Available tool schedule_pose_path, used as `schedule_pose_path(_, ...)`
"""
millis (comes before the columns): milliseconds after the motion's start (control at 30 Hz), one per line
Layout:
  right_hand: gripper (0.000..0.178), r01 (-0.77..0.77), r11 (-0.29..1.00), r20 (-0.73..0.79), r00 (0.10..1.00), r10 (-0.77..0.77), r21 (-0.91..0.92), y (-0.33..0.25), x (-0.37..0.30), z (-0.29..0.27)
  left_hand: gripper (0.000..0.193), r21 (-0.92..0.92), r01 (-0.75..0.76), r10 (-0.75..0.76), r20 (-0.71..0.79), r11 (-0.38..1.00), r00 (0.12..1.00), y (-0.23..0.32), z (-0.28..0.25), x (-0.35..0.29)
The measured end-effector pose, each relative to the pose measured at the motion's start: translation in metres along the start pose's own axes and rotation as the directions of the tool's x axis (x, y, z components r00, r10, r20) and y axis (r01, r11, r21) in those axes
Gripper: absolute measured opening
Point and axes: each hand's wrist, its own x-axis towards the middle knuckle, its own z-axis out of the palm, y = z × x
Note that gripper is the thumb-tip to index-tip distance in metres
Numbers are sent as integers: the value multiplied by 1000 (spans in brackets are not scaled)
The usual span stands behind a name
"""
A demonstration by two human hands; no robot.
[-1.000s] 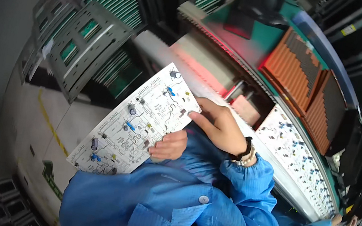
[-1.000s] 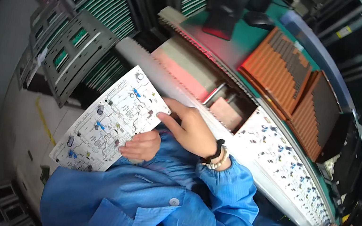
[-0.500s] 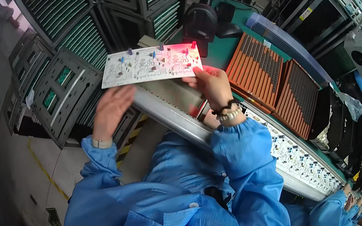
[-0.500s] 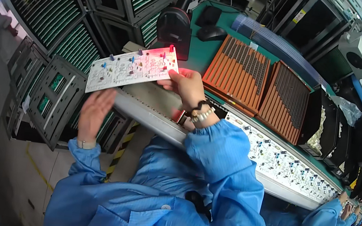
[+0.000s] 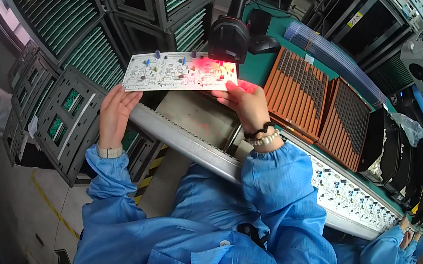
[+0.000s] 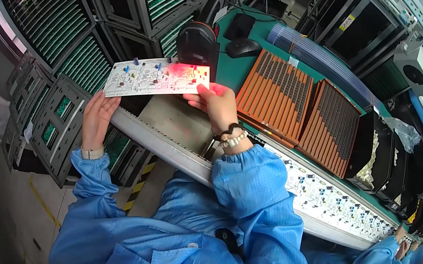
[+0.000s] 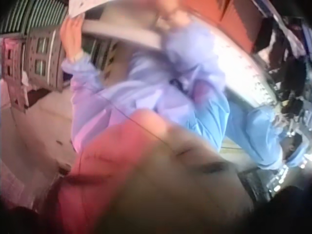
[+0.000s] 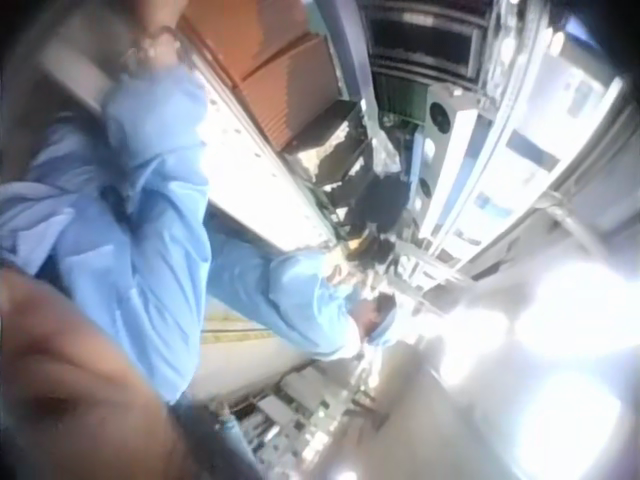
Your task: Manually pick electronic components from bins and place them onto a printed circuit board on an assembly line.
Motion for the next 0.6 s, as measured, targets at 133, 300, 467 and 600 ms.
schedule_pose_path(133,28,66,996,-59,996,-62,66,-14,-36,-10,27,0,61,-61,27,998,998,-4,21,9)
schedule_pose_path(300,26,128,977,-123,987,-107,173,-12,-54,-35,25,-9,118,-115,150,993,982,-13,51,28)
schedule_pose_path(467,28,162,971,-166,977,-133,173,-16,-54,-43,23,-4,165,-161,213,986,964,-23,63,47)
schedule_pose_path(600,31,160,969,-175,976,-126,191,-11,-50,-49,23,-11,169,-161,238,986,958,-23,68,51)
